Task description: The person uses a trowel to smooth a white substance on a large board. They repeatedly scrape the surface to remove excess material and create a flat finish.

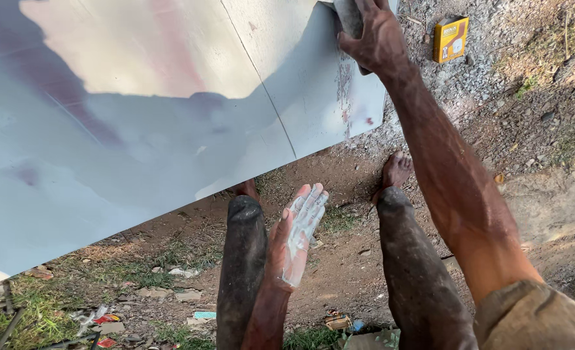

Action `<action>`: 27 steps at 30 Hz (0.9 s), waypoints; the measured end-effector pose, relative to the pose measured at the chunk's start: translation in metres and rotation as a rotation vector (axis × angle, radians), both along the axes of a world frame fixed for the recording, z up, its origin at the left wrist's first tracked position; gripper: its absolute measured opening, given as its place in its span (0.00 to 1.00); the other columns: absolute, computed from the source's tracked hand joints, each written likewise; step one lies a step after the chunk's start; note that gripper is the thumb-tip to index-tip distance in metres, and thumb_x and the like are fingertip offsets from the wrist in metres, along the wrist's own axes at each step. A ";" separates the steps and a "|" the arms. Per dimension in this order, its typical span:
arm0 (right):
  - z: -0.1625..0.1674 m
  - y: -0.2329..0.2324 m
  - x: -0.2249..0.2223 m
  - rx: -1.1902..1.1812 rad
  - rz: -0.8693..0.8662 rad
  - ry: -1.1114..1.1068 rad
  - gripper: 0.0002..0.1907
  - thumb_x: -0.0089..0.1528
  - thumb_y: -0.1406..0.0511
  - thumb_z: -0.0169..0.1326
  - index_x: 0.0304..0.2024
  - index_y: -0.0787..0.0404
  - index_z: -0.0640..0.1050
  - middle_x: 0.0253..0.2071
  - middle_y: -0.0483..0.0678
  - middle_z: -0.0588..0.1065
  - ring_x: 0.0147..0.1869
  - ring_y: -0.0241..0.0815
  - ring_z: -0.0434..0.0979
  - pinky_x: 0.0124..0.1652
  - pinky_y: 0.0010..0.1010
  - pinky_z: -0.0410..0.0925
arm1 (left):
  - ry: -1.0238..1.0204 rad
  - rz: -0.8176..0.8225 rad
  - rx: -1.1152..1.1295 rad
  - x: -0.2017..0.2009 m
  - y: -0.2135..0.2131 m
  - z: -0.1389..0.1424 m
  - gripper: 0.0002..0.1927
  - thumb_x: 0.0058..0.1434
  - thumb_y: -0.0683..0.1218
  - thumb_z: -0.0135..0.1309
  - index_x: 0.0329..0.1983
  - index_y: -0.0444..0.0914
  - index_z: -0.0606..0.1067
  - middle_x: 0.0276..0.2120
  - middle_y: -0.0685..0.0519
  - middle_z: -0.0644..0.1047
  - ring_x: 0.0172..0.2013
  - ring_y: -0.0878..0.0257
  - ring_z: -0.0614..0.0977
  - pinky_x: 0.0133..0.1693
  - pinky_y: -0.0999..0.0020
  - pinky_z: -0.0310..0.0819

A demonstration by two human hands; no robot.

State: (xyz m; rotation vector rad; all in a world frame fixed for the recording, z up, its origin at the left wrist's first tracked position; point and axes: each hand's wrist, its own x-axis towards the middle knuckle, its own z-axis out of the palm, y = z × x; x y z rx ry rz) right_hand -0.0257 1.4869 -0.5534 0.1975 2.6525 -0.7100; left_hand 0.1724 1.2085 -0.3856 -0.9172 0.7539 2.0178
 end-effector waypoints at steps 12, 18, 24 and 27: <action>-0.053 -0.040 0.248 -0.063 -0.233 -0.164 0.48 0.61 0.61 0.68 0.78 0.58 0.57 0.79 0.54 0.48 0.74 0.63 0.66 0.51 0.46 0.80 | 0.033 -0.052 -0.017 0.017 -0.010 0.013 0.45 0.71 0.61 0.49 0.76 0.25 0.51 0.75 0.30 0.56 0.76 0.41 0.58 0.76 0.49 0.47; -0.040 -0.135 0.322 -0.067 -0.454 -0.202 0.48 0.59 0.62 0.65 0.76 0.59 0.56 0.78 0.55 0.45 0.77 0.62 0.59 0.50 0.46 0.79 | 0.033 -0.028 -0.129 0.020 -0.017 0.006 0.44 0.70 0.60 0.51 0.75 0.24 0.53 0.74 0.29 0.57 0.75 0.40 0.59 0.75 0.48 0.48; 0.008 -0.131 0.342 -0.303 -0.347 -0.176 0.44 0.60 0.67 0.61 0.76 0.59 0.57 0.79 0.54 0.53 0.78 0.54 0.61 0.61 0.44 0.76 | -0.039 0.146 -0.290 0.019 -0.026 -0.016 0.44 0.68 0.59 0.52 0.75 0.26 0.52 0.75 0.33 0.56 0.75 0.42 0.58 0.73 0.51 0.50; 0.077 -0.104 0.336 -0.478 -0.298 -0.145 0.44 0.57 0.68 0.61 0.74 0.60 0.59 0.77 0.56 0.54 0.78 0.58 0.59 0.68 0.51 0.66 | -0.173 0.217 -0.289 0.023 -0.016 -0.026 0.47 0.66 0.62 0.52 0.76 0.30 0.51 0.75 0.37 0.56 0.74 0.45 0.60 0.70 0.55 0.54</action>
